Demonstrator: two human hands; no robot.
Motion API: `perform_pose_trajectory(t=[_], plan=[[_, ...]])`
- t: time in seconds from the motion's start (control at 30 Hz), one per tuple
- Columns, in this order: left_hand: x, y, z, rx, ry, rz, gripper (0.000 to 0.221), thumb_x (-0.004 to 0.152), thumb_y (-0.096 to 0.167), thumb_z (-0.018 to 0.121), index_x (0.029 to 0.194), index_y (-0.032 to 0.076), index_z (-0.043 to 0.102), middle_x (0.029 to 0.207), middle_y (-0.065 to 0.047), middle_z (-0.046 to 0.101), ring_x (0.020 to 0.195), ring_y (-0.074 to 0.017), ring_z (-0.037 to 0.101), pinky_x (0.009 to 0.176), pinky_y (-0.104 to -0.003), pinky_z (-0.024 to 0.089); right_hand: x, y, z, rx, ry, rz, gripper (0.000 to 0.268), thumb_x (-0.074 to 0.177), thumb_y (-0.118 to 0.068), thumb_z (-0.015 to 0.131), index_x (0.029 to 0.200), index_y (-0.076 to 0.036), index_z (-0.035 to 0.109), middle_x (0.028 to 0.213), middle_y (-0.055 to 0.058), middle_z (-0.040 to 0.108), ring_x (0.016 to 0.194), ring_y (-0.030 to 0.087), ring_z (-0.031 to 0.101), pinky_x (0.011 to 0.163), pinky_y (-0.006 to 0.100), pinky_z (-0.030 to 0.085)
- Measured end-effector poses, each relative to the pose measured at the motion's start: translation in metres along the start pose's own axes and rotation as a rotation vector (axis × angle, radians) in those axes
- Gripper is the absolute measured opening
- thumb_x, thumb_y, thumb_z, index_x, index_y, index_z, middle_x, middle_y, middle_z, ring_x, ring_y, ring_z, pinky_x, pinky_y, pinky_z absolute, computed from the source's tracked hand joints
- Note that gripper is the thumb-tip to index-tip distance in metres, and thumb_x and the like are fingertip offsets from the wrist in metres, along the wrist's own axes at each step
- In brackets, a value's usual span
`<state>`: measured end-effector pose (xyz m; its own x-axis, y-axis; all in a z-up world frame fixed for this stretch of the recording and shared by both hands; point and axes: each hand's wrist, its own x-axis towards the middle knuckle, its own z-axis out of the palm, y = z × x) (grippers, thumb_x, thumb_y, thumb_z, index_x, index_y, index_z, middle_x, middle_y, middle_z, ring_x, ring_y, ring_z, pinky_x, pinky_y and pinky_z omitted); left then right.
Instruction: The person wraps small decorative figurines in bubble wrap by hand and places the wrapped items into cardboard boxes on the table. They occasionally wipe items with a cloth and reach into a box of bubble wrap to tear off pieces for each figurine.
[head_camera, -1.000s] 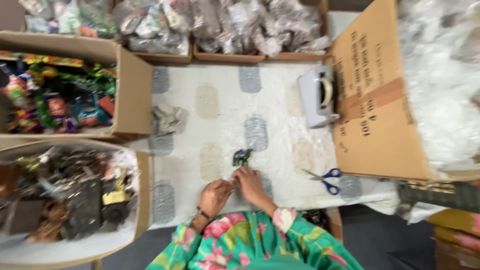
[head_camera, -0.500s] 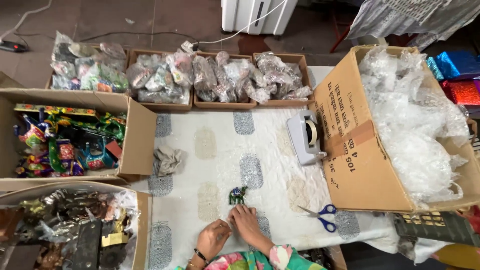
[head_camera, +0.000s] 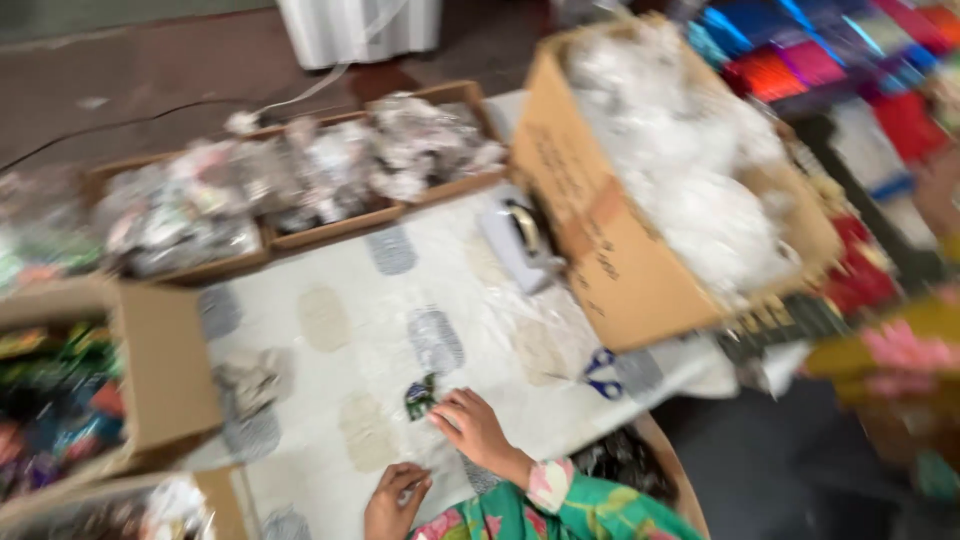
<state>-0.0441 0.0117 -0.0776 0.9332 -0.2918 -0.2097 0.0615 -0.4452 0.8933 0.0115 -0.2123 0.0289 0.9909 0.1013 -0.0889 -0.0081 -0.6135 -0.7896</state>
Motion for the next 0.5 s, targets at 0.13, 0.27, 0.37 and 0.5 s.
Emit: perform_pose_trajectory(t=[0.13, 0.27, 0.37, 0.5], plan=[[0.009, -0.011, 0.005, 0.102, -0.12, -0.009, 0.021, 0.081, 0.021, 0.081, 0.102, 0.016, 0.083, 0.107, 0.0, 0.072, 0.078, -0.0128, 0.078, 0.063, -0.029, 0.059, 0.027, 0.009, 0.005, -0.242, 0.28, -0.305, 0.032, 0.102, -0.024, 0.065, 0.132, -0.012, 0.067, 0.14, 0.012, 0.058, 0.126, 0.032, 0.055, 0.106, 0.049, 0.042], [0.011, -0.037, 0.006, 0.133, -0.086, 0.055, 0.025, 0.081, 0.02, 0.08, 0.106, 0.016, 0.082, 0.108, -0.004, 0.071, 0.08, -0.0144, 0.077, 0.063, -0.029, 0.059, 0.072, 0.033, 0.029, -0.402, 0.038, -0.221, 0.052, 0.101, -0.04, 0.058, 0.148, -0.02, 0.052, 0.16, 0.008, 0.041, 0.149, 0.032, 0.038, 0.122, 0.059, 0.024], [0.005, -0.034, 0.003, 0.135, -0.047, 0.073, 0.027, 0.082, 0.019, 0.079, 0.109, 0.017, 0.081, 0.107, -0.005, 0.071, 0.08, -0.0151, 0.077, 0.064, -0.029, 0.059, 0.09, 0.042, 0.041, -0.483, -0.112, -0.184, 0.065, 0.099, -0.054, 0.05, 0.154, -0.021, 0.043, 0.167, 0.007, 0.03, 0.154, 0.032, 0.026, 0.122, 0.064, 0.012], [0.004, -0.018, -0.004, 0.178, 0.012, 0.068, 0.034, 0.083, 0.018, 0.078, 0.118, 0.018, 0.077, 0.11, -0.005, 0.07, 0.077, -0.0149, 0.075, 0.065, -0.031, 0.058, 0.11, 0.046, 0.04, -0.477, -0.1, -0.15, 0.079, 0.096, -0.067, 0.045, 0.158, -0.019, 0.034, 0.169, 0.007, 0.025, 0.156, 0.032, 0.021, 0.118, 0.069, 0.008]])
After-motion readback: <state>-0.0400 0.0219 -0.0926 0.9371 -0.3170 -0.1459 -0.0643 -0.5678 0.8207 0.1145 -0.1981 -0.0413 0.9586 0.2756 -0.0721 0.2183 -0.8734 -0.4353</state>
